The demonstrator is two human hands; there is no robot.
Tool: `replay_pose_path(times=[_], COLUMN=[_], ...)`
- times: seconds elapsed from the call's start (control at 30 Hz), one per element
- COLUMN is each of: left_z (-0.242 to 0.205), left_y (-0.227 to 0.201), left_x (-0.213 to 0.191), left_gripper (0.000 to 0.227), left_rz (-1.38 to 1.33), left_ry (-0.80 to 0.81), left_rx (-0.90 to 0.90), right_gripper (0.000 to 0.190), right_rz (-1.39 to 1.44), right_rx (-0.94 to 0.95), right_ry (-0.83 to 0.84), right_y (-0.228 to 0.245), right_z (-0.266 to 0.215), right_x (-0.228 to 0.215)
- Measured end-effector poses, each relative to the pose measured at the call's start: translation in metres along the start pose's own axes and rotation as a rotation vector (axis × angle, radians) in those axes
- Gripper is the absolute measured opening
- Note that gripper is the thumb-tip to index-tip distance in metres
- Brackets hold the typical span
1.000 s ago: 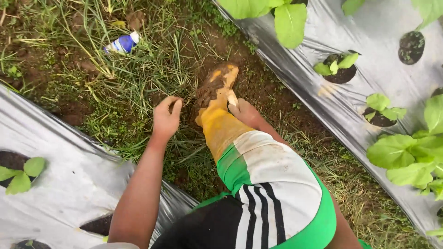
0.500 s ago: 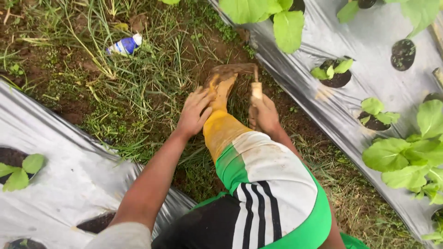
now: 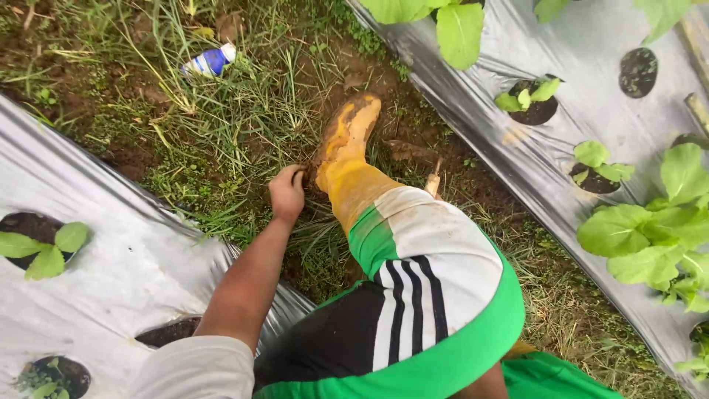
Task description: Weeding a vegetable garden by hand and using a small hand tool to clear soil around plants.
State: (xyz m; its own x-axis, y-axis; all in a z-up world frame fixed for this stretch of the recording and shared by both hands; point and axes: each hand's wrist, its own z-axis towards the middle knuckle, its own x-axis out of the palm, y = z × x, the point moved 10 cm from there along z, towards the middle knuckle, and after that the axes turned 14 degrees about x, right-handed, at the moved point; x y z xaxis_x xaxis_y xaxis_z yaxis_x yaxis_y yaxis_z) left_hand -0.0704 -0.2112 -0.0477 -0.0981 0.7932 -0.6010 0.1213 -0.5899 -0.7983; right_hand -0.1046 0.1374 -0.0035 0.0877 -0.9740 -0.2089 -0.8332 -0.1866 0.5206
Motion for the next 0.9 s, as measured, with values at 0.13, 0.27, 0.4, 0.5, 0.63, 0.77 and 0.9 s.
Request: replay_pose_path(times=[0.13,0.27,0.4,0.5,0.63,0.77,0.9], left_z=[-0.022,-0.049,-0.054,-0.048,-0.036,-0.001,-0.013], left_y=[0.009,-0.063,-0.048,-0.064,-0.106,-0.145,-0.271], left_x=[-0.035,-0.093,-0.126,-0.173,-0.207,-0.236,-0.292], left_gripper=[0.021,0.037,0.027,0.016,0.031,0.043,0.053], left_rz=[0.023,0.053,0.305,0.183,0.226,0.253,0.332], left_ry=[0.053,0.216,0.221,0.039,0.193,0.292,0.346], left_rx=[-0.155,-0.236,-0.196,-0.159,-0.024,0.070,0.292], right_gripper=[0.043,0.049,0.055,0.060,0.072,0.073,0.072], right_rz=[-0.028,-0.024,-0.015,-0.004,-0.020,-0.012,-0.023], right_rx=[-0.018,-0.057,-0.085,-0.085,-0.052,-0.036,0.066], right_ry=[-0.105,-0.216,-0.335,-0.420,-0.472,-0.417,-0.522], right_y=[-0.013,-0.019,-0.033,-0.071,-0.081,-0.088,-0.114], right_z=[-0.018,-0.037,-0.067,-0.096,-0.120,-0.123,-0.158], right_x=[-0.019,-0.031,-0.052,-0.085,-0.076,-0.084,-0.077])
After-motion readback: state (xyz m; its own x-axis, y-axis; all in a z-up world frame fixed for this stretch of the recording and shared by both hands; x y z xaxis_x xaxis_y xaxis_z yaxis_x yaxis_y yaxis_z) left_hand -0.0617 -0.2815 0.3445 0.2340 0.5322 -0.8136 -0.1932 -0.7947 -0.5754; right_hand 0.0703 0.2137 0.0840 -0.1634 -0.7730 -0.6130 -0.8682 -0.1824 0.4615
